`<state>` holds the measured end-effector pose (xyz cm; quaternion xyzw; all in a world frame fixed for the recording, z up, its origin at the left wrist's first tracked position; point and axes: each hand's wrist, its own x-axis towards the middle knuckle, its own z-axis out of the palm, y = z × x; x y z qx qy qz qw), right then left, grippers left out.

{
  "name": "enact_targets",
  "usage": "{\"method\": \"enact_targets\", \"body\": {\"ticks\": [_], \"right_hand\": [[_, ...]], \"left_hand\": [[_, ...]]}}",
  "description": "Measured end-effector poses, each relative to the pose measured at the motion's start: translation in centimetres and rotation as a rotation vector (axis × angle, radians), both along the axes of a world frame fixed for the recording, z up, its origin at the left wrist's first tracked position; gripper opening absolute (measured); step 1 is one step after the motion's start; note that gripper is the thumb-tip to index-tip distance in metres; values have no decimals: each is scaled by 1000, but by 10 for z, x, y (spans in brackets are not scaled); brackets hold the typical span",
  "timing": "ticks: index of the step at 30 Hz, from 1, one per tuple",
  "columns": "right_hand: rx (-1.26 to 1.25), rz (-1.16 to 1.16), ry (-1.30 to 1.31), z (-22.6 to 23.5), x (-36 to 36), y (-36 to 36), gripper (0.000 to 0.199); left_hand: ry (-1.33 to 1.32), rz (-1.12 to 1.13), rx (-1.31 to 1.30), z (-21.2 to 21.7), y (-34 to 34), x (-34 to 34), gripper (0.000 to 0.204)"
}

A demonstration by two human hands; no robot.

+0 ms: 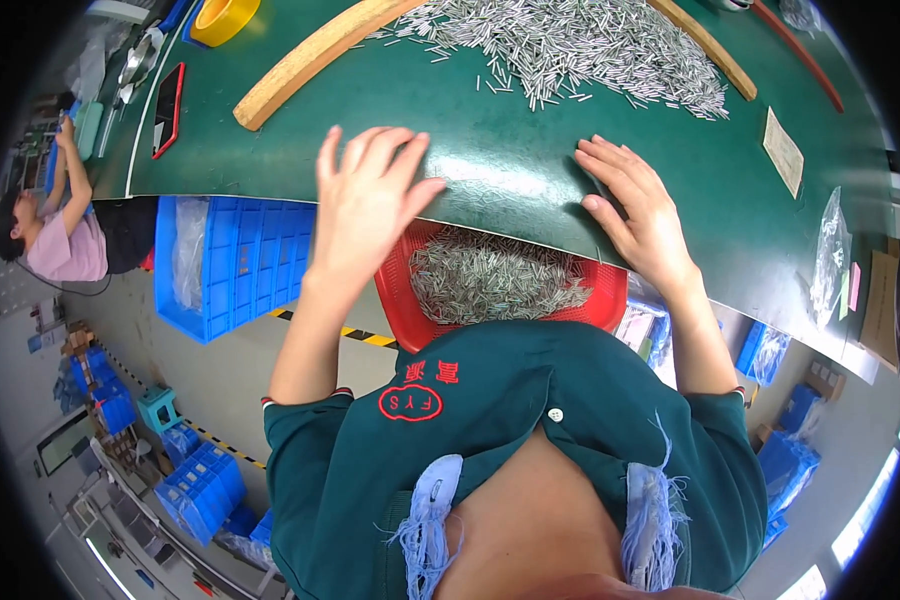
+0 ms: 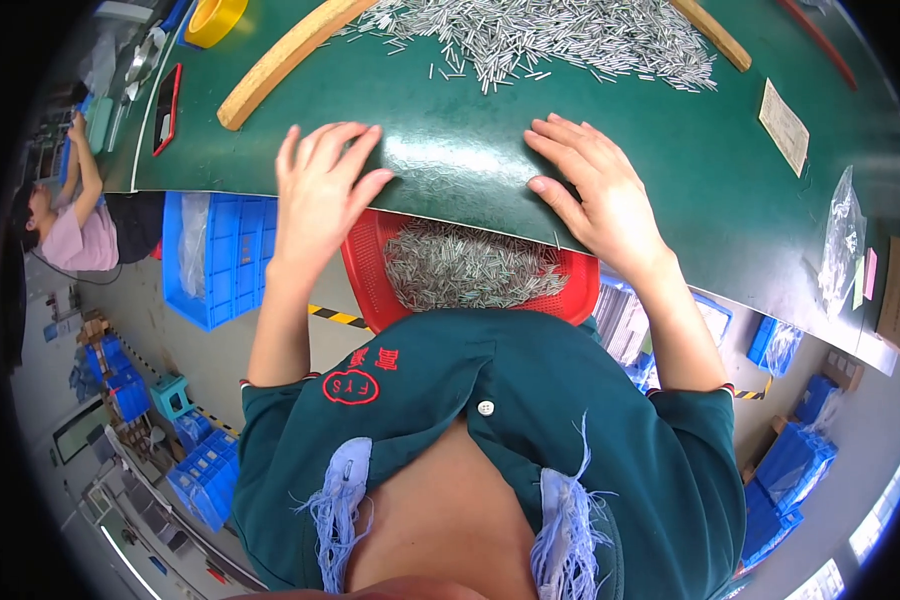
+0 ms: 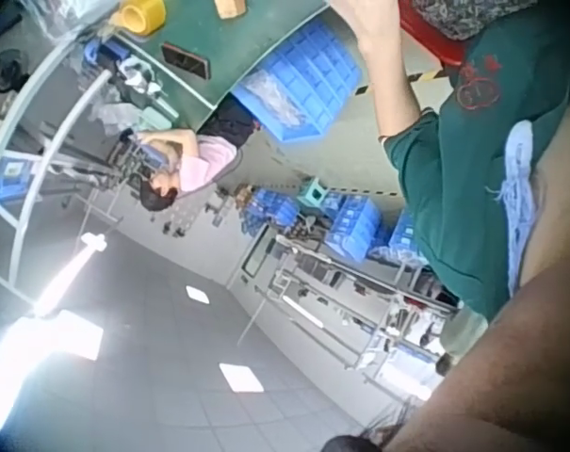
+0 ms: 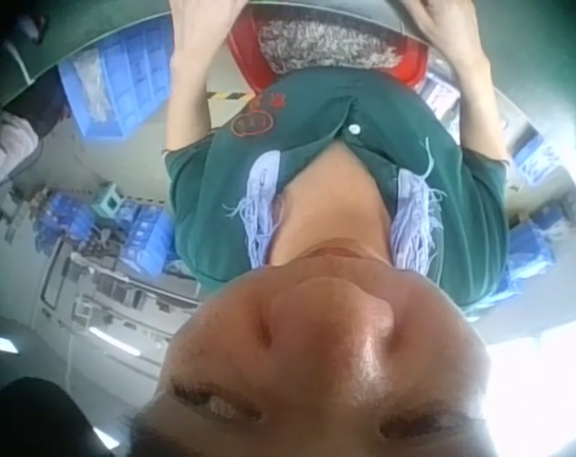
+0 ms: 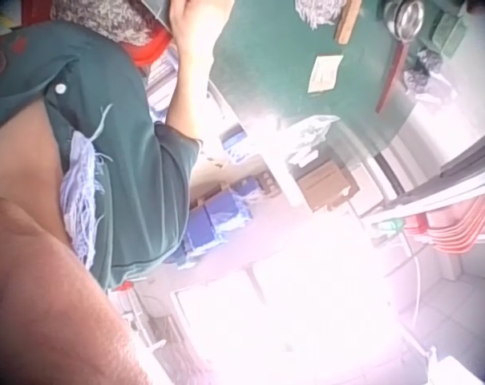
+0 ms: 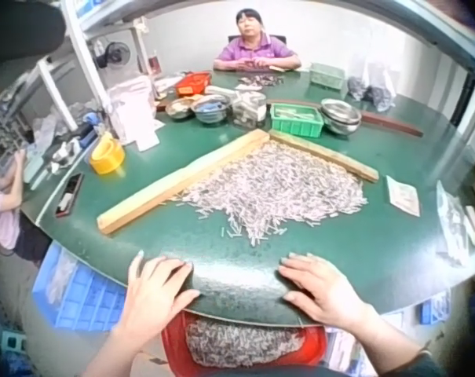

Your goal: Sorting and arranging small metal pins on a workbench into a red container.

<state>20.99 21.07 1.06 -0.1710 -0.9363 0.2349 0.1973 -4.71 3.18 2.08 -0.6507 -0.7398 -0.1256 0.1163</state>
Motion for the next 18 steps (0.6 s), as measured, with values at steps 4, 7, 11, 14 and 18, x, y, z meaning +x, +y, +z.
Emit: {"method": "enact_targets", "body": {"ticks": [4,7,11,14,18], "right_hand": [[16,2,-19,1,0,0,39],[15,14,-10,3,0,-1,38],[5,8,-9,3,-1,-1,37],[16,8,-18,3,-3,-1,37],[21,-1,-23,3,-1,-1,36]], "left_hand": [[148,241,-58,-5,-38,-47,48],[242,465,-128,-4,-63,-84,45],[300,554,-51,-9,-83,-127,40],[277,595,82,-7,-89,-148,33],[221,667,207,0,-83,-163,20]]}}
